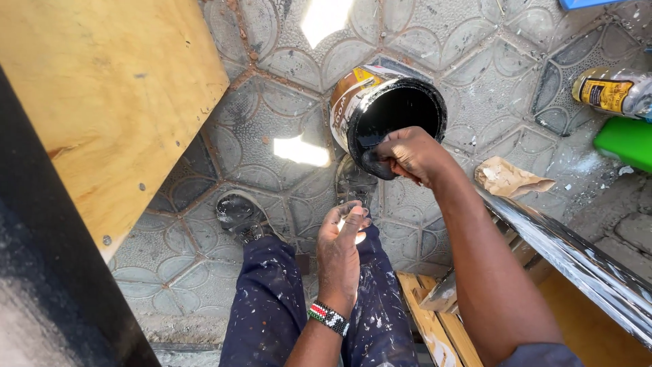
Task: The person paints the black frame of a rectangular wooden board using a cloth dipped in a bucket of black paint. They repeatedly dip the cloth into the paint and apply it to the edges of the board, holding the board with one hand while painting with the other.
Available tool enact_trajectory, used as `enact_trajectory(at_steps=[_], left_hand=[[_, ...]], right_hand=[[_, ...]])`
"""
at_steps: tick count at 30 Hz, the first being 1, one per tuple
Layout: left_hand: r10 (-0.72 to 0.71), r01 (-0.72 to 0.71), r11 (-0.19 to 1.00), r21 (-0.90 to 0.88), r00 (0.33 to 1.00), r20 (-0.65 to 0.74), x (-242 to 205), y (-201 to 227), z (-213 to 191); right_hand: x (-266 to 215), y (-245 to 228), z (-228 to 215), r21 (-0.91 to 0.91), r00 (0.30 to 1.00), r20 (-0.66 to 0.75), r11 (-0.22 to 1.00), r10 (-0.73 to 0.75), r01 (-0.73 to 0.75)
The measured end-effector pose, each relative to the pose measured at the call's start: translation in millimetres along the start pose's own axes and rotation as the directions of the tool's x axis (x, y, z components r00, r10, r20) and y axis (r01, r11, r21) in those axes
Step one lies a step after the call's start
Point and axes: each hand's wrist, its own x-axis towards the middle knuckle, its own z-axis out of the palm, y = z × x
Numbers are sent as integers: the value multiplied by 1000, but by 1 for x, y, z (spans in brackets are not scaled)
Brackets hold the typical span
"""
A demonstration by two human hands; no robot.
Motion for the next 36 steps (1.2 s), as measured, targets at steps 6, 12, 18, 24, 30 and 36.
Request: enact_trajectory(at_steps=[6,12,18,24,30,36], left_hand=[[44,-43,996,-74,999,4,5,-11,-1],[176,-178,967,-184,984,-26,17,-34,-1],[249,-262,935,-239,965,-84,18,-42,2],[277,-313,928,-201,942,-191,18,-47,15],[622,-558,747,362,779,-82,-92,11,-1],[878,-866,255,431,394,272,-219,120,-67]], right_hand=[[3,16,-17,301,979,76,932,190,-205],[-20,-6,14,475,984,-145,880,106,-25],[-55,-10,33,97,978,-175,987,-111,129],[-56,-15,29,-362,955,-262,932,-139,36],[-95,10,36,-32,959,193,975,-210,220],[-204,44,128,556,849,205,772,-487,308]])
